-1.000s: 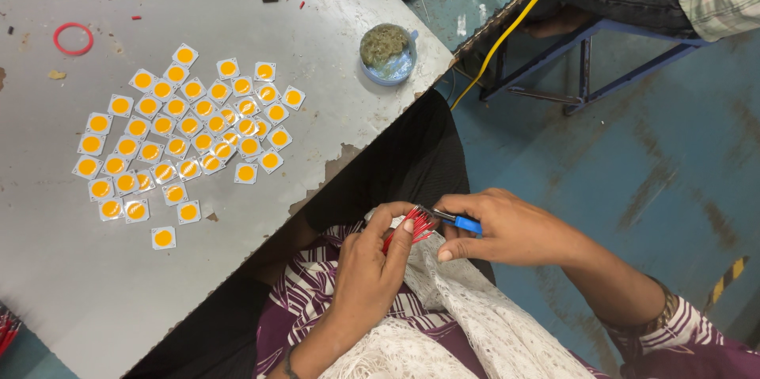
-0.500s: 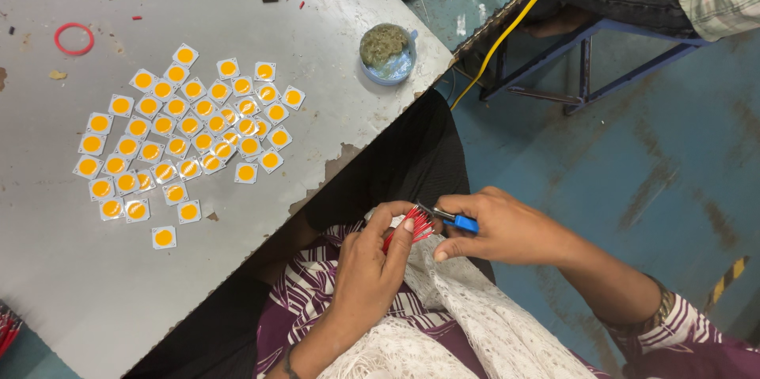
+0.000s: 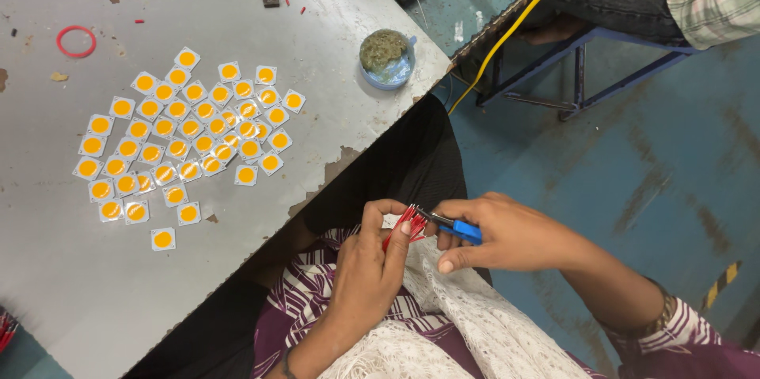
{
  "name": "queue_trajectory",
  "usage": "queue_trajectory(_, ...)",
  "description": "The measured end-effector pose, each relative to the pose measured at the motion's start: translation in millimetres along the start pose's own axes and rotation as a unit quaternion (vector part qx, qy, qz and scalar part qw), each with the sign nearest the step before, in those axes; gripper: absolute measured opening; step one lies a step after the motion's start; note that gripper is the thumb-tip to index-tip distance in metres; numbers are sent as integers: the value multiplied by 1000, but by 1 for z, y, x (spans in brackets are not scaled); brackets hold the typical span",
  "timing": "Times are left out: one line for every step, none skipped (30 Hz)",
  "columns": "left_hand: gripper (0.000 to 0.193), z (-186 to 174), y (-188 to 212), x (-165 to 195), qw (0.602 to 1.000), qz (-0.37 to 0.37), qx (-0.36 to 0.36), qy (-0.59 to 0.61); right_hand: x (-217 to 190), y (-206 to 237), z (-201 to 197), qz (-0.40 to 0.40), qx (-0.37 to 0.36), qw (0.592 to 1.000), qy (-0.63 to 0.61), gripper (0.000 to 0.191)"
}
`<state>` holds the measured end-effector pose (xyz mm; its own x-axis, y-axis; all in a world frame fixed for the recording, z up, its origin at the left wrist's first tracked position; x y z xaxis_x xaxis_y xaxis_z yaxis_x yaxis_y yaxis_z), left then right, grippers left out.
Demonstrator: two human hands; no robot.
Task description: The person holds a bundle of red insulated wires and uses blue-handled pliers to strip the insulation from the wire ends one at a time, letting trimmed scraps fall on the work board. After stripping a group of ends, the person dips the exposed wire tips into a small cup of paste.
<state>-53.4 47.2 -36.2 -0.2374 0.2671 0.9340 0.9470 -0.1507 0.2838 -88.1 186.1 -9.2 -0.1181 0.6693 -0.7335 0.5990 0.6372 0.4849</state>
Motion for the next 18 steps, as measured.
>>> queue_trajectory(26,-1,0,0,1000,0,-1,-2,2,-1,1,8,-3,1000,2,50)
queue_trajectory(26,-1,1,-1,1000,-1,-2,-4,3,-2,2,16,-7,1000,3,51)
queue_trajectory(26,-3,2,1,1000,12,3,0,5,-3,3,25,-11,1000,4,51)
queue_trajectory(26,-4,2,4,1000,26,8,3,6,-4,4,22,-11,1000,4,51)
queue_trajectory(26,-4,3,6,999,40,11,6,6,-5,4,20,-11,1000,4,51)
queue_trajectory(26,-4,3,7,999,43,13,5,7,-5,4,19,-10,1000,4,52)
queue_trajectory(26,-4,2,7,999,47,15,5,7,-5,4,13,-7,1000,1,52)
queue_trajectory(26,-4,2,8,999,51,17,4,7,-5,4,8,-4,1000,-3,52)
queue_trajectory(26,-4,2,7,999,45,14,5,7,-6,4,2,-2,1000,-6,53)
queue_trajectory(27,-3,2,6,999,40,11,7,6,-6,4,-7,2,1000,-13,53)
queue_trajectory(27,-3,1,5,999,34,8,8,5,-6,3,-15,6,1000,-20,53)
queue_trajectory(27,-2,1,5,1000,29,4,6,5,-6,3,-24,9,999,-27,53)
queue_trajectory(26,-1,1,4,1000,24,0,5,6,-5,3,-20,8,1000,-19,53)
queue_trajectory(26,0,1,3,1000,18,-4,3,7,-5,3,-16,8,1000,-11,52)
queue_trajectory(26,-1,1,4,1000,20,-3,4,9,-5,3,-13,7,1000,-3,52)
queue_trajectory(25,-1,1,4,1000,21,-3,6,8,-6,3,-20,8,1000,-7,52)
queue_trajectory(25,-1,1,4,1000,23,-3,7,8,-6,3,-27,10,1000,-12,52)
queue_trajectory(25,-1,1,5,1000,25,-3,10,6,-6,3,-34,12,999,-16,52)
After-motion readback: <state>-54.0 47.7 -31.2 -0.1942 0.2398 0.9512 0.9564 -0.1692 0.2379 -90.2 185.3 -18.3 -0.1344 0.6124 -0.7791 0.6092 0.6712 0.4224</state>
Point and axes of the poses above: each hand's wrist, its own y-axis away from the middle knuckle, its own z-axis out of the palm, x = y × z, the point moved 9 cm from there along -y, towards the middle knuckle, and after that the axes turned 4 degrees about -z, right-handed, at the moved point
